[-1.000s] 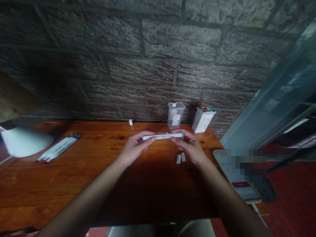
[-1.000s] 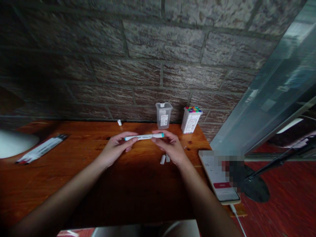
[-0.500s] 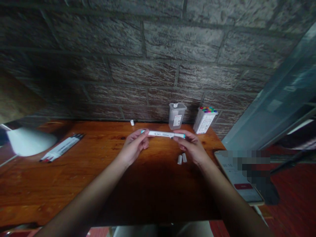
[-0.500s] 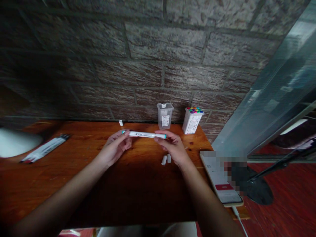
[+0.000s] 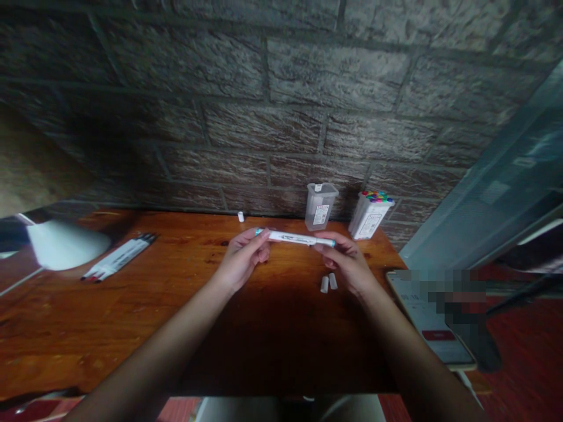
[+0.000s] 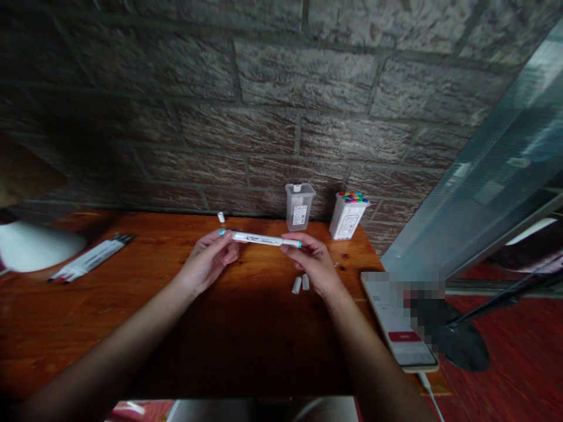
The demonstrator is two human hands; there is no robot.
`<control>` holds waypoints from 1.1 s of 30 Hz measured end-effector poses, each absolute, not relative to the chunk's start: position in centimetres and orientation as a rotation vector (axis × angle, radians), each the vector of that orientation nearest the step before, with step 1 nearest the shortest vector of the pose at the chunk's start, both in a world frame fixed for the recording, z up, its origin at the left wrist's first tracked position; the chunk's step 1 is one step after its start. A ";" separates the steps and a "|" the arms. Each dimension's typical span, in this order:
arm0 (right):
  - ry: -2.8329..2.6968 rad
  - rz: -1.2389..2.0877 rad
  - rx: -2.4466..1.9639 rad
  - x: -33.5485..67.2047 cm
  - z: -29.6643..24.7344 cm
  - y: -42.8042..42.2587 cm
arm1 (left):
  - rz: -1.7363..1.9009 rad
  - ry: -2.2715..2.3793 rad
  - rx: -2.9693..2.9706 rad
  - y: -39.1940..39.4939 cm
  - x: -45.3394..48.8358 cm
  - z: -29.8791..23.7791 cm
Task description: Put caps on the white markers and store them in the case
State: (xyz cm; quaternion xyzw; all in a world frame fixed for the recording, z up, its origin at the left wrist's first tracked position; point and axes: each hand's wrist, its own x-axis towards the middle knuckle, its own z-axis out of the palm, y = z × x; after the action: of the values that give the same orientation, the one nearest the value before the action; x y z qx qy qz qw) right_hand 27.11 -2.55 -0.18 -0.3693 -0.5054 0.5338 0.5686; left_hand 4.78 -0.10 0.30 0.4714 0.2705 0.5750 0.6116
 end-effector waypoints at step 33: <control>-1.015 1.142 -0.737 26.6 0.7 -2.9 | 1.051 0.788 1.487 -1.0 5.1 0.2</control>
State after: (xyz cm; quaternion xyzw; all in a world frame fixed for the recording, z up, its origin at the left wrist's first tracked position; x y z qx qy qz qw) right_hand 26.60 -2.88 0.74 -0.3261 -0.4489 0.5050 0.6612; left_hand 5.14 -1.02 0.15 0.6273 0.3326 0.4436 0.5468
